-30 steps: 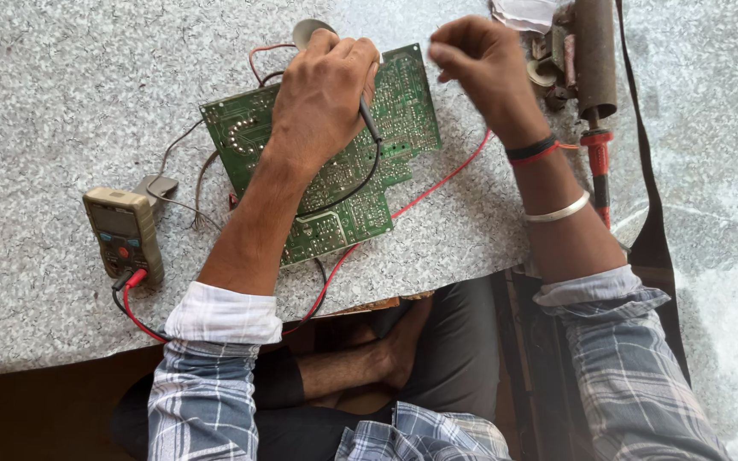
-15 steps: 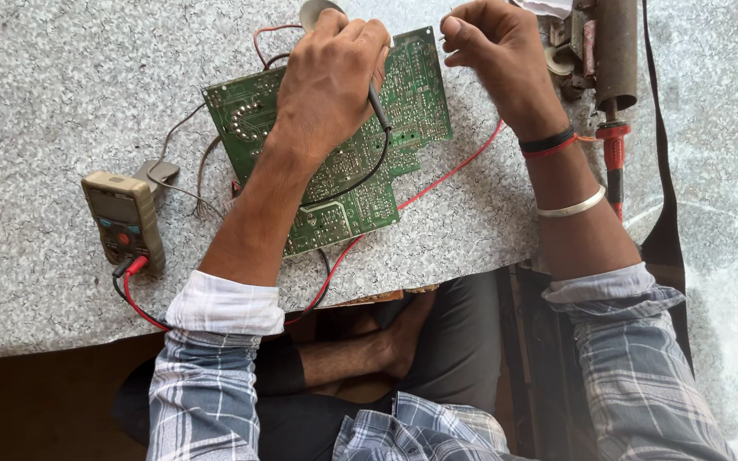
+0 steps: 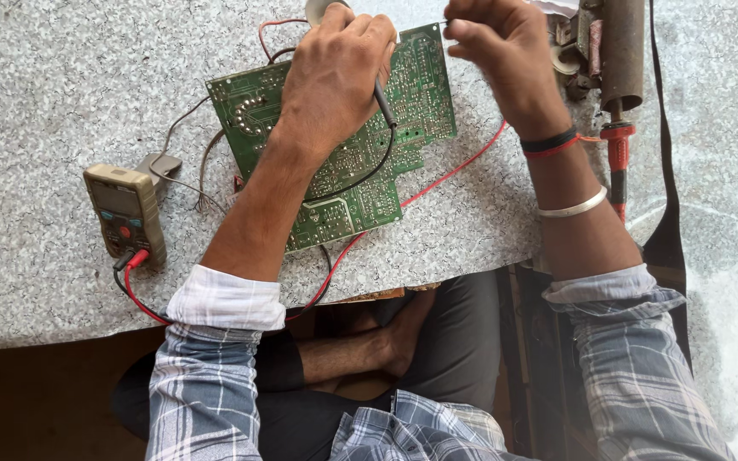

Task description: The person uses a multimeter to test points on a green circuit board. They hold the black probe in one hand and the red probe in the other, touching various solder points on the board while seated at a workbench.

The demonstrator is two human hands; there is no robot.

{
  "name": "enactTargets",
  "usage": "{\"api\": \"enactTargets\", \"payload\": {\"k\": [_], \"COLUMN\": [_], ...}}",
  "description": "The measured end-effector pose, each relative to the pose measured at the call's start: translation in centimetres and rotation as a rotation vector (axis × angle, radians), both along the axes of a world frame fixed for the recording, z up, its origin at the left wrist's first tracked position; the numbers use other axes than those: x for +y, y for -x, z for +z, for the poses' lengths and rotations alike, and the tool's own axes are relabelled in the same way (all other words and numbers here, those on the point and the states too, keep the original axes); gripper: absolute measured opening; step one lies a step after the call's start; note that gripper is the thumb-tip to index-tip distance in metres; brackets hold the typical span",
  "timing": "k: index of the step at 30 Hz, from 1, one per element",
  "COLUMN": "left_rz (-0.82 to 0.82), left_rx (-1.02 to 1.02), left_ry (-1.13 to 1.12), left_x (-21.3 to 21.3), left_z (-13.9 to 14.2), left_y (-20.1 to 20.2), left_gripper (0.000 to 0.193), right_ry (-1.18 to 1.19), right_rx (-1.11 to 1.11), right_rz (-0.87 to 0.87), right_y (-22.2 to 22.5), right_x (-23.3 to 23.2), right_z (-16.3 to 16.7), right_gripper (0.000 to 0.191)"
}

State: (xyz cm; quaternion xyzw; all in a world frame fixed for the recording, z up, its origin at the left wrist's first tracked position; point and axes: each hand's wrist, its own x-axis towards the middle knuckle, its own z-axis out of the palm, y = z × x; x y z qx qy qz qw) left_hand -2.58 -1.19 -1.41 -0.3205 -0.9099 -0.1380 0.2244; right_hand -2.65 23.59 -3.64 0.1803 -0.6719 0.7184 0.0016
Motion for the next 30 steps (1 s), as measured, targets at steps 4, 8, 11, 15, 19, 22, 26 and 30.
{"api": "enactTargets", "payload": {"k": [4, 8, 11, 15, 19, 22, 26, 30], "left_rz": [0.000, 0.001, 0.007, 0.003, 0.003, 0.008, -0.003, 0.004], "left_rx": [-0.019, -0.047, -0.069, -0.053, -0.049, -0.053, -0.054, -0.066], "left_ry": [0.007, 0.017, 0.021, 0.010, 0.007, 0.001, 0.014, 0.024], "left_x": [0.0, 0.1, 0.1, 0.1, 0.1, 0.2, 0.2, 0.1], "left_z": [0.3, 0.6, 0.7, 0.8, 0.8, 0.6, 0.4, 0.4], "left_y": [-0.1, 0.1, -0.1, -0.3, -0.2, -0.1, -0.1, 0.1], "left_gripper": [0.016, 0.014, 0.015, 0.016, 0.017, 0.017, 0.016, 0.016], "right_ry": [-0.086, 0.019, 0.103, 0.079, 0.038, 0.024, 0.177, 0.184], "right_rx": [0.056, -0.003, -0.090, -0.011, -0.032, -0.055, -0.081, -0.120], "right_rz": [-0.040, -0.161, -0.143, -0.056, 0.021, 0.017, -0.007, -0.008], "right_y": [0.5, 0.9, 1.0, 0.7, 0.6, 0.7, 1.0, 0.9], "right_x": [-0.1, 0.2, -0.3, -0.5, -0.8, -0.8, 0.4, 0.8], "right_z": [-0.5, -0.5, -0.9, -1.2, -1.2, -1.0, -0.5, -0.3], "right_gripper": [0.025, 0.029, 0.027, 0.024, 0.024, 0.028, 0.031, 0.035]}}
